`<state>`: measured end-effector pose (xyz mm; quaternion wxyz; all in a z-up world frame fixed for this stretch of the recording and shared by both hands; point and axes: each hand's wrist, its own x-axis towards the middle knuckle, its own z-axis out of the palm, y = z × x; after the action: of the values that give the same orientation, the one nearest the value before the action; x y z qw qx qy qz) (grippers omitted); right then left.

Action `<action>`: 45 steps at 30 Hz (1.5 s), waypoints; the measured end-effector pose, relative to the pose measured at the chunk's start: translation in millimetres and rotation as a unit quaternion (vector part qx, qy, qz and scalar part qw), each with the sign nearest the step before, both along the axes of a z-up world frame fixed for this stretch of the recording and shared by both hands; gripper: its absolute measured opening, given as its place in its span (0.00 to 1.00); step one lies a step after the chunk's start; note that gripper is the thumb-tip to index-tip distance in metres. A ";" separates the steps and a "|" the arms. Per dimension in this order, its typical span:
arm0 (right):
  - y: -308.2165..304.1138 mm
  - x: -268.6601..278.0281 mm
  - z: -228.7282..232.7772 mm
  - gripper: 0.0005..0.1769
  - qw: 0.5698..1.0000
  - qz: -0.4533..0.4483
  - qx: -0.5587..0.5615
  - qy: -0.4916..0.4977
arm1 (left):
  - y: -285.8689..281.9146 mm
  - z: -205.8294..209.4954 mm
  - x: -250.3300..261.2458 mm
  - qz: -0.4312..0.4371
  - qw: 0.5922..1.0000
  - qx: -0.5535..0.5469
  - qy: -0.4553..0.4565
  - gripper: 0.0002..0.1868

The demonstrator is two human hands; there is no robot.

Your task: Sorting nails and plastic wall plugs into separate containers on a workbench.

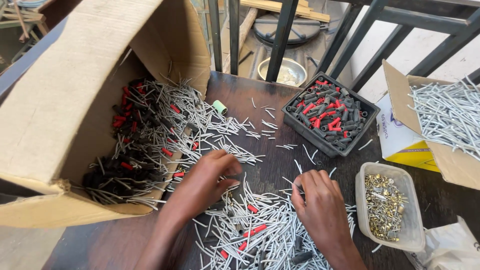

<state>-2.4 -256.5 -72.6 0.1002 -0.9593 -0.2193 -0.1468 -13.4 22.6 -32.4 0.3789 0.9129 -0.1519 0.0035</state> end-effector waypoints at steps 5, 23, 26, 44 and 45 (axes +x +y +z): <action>-0.1 0.0 -3.3 0.01 1.000 0.002 0.005 0.027 | 19.2 -26.5 -26.0 0.031 0.996 0.073 -0.043 0.08; 0.6 -5.3 -1.1 0.03 0.999 0.011 0.009 0.031 | -20.3 -23.8 -50.3 0.040 0.991 0.069 -0.103 0.05; 1.4 -4.6 -2.7 0.03 1.000 0.015 0.011 0.024 | -24.3 -30.6 -49.6 0.038 0.990 0.086 -0.101 0.05; 1.4 -8.4 13.2 0.02 0.999 0.017 0.025 0.030 | -27.6 -32.3 -48.2 0.091 0.983 0.102 -0.125 0.06; 0.6 -8.4 16.1 0.03 0.999 0.024 0.030 0.025 | -28.6 -28.1 -49.2 0.102 0.981 0.082 -0.144 0.06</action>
<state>-10.8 -255.9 -56.5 0.1381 -0.9537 -0.2350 -0.1270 -62.6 -6.1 -60.5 0.2742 0.9416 -0.1109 0.1612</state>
